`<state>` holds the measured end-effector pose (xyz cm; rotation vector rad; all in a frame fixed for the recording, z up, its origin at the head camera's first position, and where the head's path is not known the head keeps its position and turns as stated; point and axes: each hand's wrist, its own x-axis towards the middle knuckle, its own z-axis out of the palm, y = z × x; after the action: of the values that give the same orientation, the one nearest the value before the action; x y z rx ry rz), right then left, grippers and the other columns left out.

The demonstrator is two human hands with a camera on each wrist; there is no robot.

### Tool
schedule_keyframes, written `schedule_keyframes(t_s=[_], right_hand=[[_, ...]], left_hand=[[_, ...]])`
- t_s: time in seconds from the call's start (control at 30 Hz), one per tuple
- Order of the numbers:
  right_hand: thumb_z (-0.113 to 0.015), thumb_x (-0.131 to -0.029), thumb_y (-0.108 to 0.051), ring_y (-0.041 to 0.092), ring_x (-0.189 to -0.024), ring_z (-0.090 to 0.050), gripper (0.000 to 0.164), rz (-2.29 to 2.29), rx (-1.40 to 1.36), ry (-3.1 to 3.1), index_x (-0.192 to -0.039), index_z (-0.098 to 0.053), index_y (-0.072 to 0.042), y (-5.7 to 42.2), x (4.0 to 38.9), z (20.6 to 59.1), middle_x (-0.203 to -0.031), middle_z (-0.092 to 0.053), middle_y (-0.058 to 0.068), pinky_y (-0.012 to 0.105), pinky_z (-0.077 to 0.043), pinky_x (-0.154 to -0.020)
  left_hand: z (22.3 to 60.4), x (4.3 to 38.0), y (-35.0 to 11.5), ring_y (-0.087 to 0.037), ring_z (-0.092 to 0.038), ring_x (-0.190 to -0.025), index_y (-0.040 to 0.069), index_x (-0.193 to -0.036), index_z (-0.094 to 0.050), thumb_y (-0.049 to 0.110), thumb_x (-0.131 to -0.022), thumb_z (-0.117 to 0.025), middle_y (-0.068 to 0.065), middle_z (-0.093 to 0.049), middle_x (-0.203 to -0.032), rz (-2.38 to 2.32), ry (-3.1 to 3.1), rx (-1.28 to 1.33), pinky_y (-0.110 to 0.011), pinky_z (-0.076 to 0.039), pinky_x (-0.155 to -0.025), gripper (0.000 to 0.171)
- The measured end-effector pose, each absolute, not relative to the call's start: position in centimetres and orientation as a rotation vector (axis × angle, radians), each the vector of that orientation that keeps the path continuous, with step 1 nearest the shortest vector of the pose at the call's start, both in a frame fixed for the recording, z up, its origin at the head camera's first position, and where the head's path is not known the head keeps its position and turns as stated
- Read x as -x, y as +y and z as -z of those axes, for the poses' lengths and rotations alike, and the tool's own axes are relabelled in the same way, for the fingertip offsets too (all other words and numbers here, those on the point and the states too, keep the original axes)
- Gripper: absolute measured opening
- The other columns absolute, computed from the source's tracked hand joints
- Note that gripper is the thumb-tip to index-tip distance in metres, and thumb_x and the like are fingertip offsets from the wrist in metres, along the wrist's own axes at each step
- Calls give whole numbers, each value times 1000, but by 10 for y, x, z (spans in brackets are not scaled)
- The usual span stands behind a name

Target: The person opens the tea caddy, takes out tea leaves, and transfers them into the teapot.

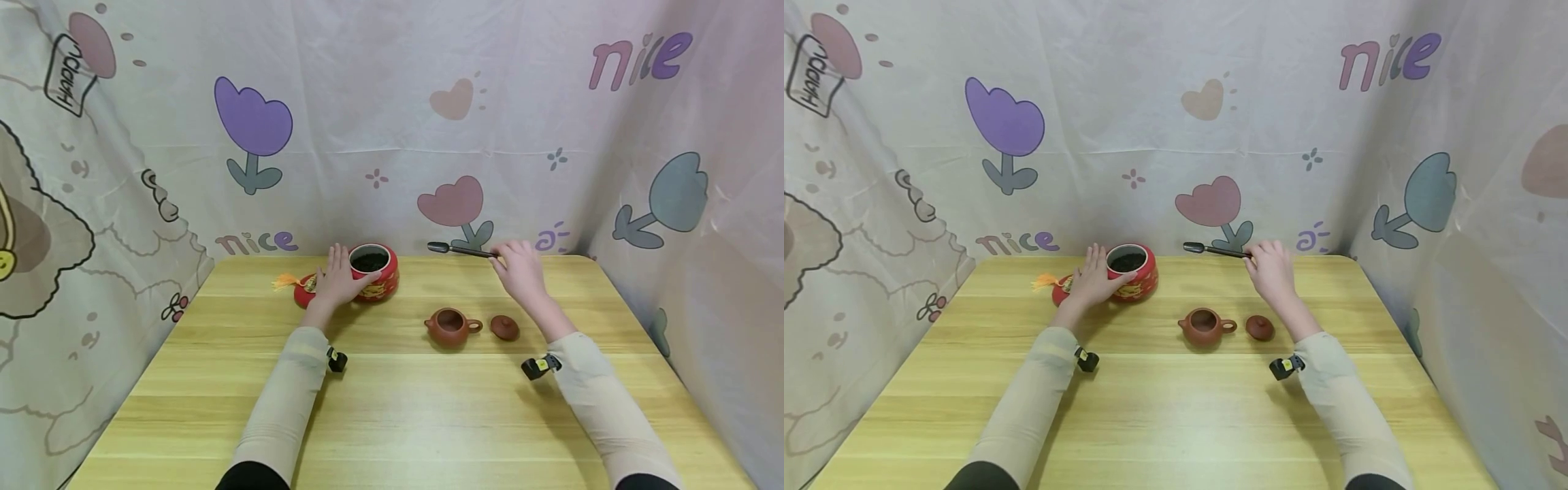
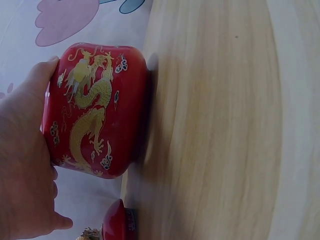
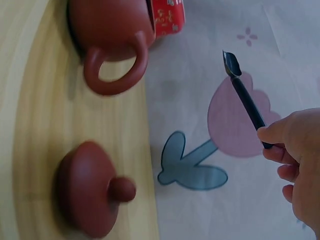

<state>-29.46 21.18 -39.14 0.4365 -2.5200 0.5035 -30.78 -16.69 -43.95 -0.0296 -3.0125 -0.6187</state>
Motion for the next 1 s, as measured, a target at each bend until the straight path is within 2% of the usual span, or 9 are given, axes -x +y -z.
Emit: schedule_keyframes(t_s=[0.13, 0.37, 0.63, 1.0], right_hand=[[-68, -90, -16, 35, -100, -52, 15, -490, -482, -2498, -99, -70, -5, 199, 298, 386, -105, -68, 15, 51, -42, -84], [-69, -90, -16, 35, -101, -53, 18, -445, -558, -2492, -103, -70, -4, 178, 302, 377, -103, -66, 13, 51, -42, -93], [-69, -90, -16, 31, -93, -53, 16, -369, -626, -2489, -103, -70, -7, 158, 309, 375, -103, -66, 10, 45, -45, -80], [-66, -92, -14, 30, -95, -51, 13, -361, -714, -2513, -102, -69, -6, 127, 320, 376, -102, -64, 10, 44, -42, -78]], left_hand=[[439, 306, -166, -32, 4, -154, 3, -157, -3, 88, -76, -40, -15, 3, -165, 623, -3000, 25, -69, -10, -116, 123], [439, 306, -166, -33, 3, -153, 4, -157, -2, 88, -76, -40, -15, 4, -165, 629, -3003, 26, -69, -10, -116, 123], [441, 306, -167, -32, 3, -154, 5, -157, -2, 89, -75, -38, -15, 3, -165, 641, -2992, 24, -69, -10, -116, 123], [442, 307, -167, -32, 5, -153, 5, -157, 2, 89, -76, -38, -15, 7, -165, 649, -3004, 35, -70, -8, -115, 123]])
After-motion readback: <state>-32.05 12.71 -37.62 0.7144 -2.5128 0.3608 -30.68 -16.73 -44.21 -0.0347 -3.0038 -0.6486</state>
